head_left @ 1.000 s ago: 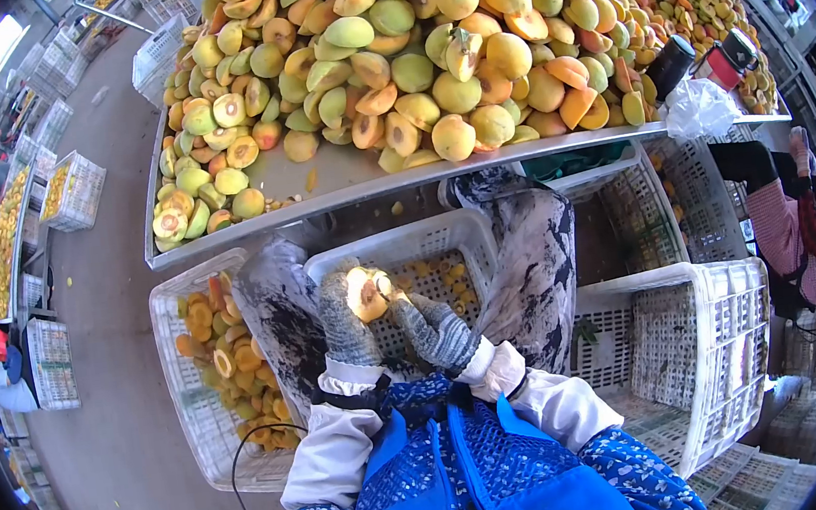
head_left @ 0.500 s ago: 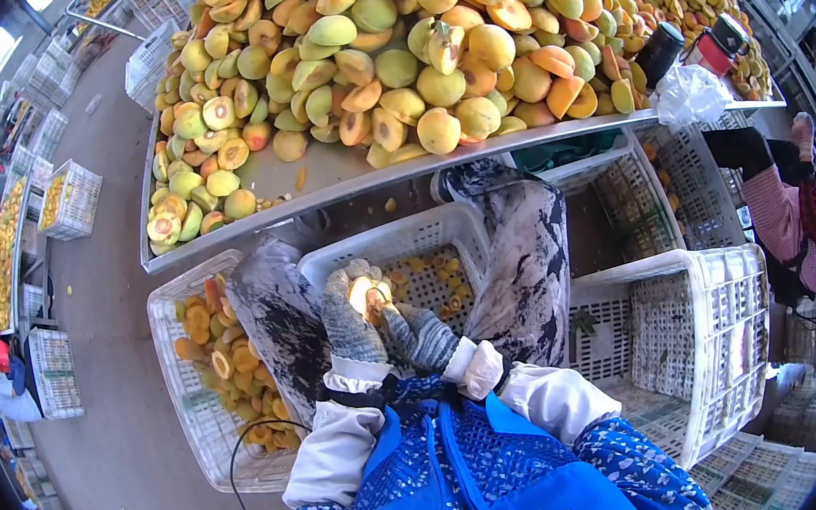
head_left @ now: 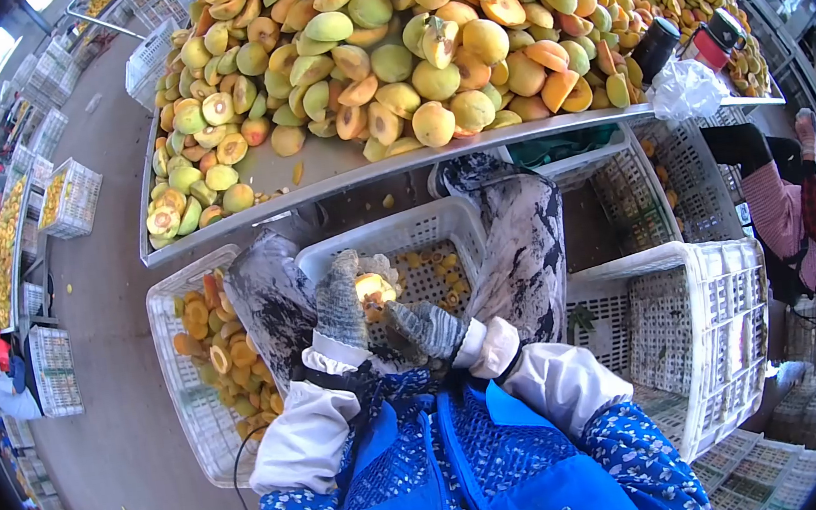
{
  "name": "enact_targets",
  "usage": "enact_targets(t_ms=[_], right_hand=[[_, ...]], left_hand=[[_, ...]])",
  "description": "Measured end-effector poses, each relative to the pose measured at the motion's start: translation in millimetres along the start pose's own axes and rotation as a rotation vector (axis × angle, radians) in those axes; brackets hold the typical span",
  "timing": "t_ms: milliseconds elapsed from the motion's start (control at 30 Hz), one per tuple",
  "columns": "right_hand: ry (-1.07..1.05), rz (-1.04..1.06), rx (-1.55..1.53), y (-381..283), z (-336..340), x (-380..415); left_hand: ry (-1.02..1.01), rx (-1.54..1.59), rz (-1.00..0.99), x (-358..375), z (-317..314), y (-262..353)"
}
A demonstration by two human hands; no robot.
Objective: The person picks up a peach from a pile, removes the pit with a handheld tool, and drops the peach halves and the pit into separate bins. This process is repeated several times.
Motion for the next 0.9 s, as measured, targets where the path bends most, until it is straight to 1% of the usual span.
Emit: enact_targets(t_ms=[33, 100, 133, 167, 233, 267, 300, 333, 367, 400, 500, 533, 567, 600, 633, 667, 700, 767, 800, 833, 867, 900], right_hand=[[0.002, 0.001, -0.002, -11, 1, 2], [-0.014, -0.181, 0.567, -8, -2, 4], [0.02, 0.491, 1.006, -36, -21, 11], [0.017, 0.492, 1.01, -21, -11, 9], [-0.029, -0.284, 0.514, -15, -4, 9], [-0.048, -0.657, 0.237, 4, -7, 23], [-0.046, -0.657, 0.245, 23, 6, 17], [-0.143, -0.081, 0.724, 18, 10, -4], [-0.234, 0.534, 1.15, 12, -12, 10], [-0.238, 0.533, 1.146, 17, -15, 10], [-0.225, 0.346, 0.751, 21, -3, 1], [-0.227, 0.346, 0.76, 20, -4, 1], [-0.482, 0.097, 0.306, 33, -14, 2], [-0.708, -0.163, -0.162, 40, -29, 10], [-0.898, -0.43, -0.648, 30, -50, 26], [-0.64, -0.399, -0.61, 27, -48, 23], [-0.647, -0.405, -0.606, 20, -62, 26], [-0.016, -0.381, -0.974, 32, -36, 7], [-0.065, -0.286, -0.917, 36, -32, 4], [-0.026, -0.273, -0.893, 42, -24, -2], [0.054, -0.283, -0.881, 57, -13, -11], [0.22, -0.318, -0.844, 87, 7, -30]], left_hand=[[-0.002, -0.001, 0.002, -2, 3, 1], [-0.218, -0.353, -0.132, -8, -5, 7], [-0.201, -0.313, -0.087, -9, -2, 2], [-0.2, -0.31, -0.091, -9, -2, 2], [-0.149, -0.239, -0.036, -8, 3, -2], [-0.179, -0.283, -0.063, -5, -1, 2], [-0.18, -0.278, -0.068, -6, 0, 1], [-0.305, -0.485, -0.275, -4, -8, 14], [-0.425, -0.695, -0.479, 5, -18, 22], [-0.26, -0.405, -0.176, 10, -8, 8], [-0.256, -0.362, -0.123, 13, -10, 10], [-0.314, -0.454, -0.167, 19, -20, 21], [-0.311, -0.445, -0.175, 20, -24, 26], [-0.317, -0.326, -0.159, 22, -28, 28], [-0.322, -0.21, -0.139, 26, -33, 31], [-0.276, -0.169, -0.099, 30, -36, 33], [-0.269, -0.167, -0.105, 28, -37, 32], [-0.236, 0.027, -0.121, 17, -33, 28], [-0.208, 0.111, 0.002, 13, -28, 16], [-0.205, 0.111, -0.01, 10, -28, 19], [-0.056, 0.236, -0.054, 6, -16, 26], [0.094, 0.364, -0.106, 3, -2, 32]])
Point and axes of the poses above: each hand's wrist, its own x-axis away from the middle knuckle, its own z-axis out of the back of the hand, y = z × x, the point moved 9 cm from there along -x, towards the middle knuckle, and after that the axes turned 8 degrees about -z, right-handed, at the moved point
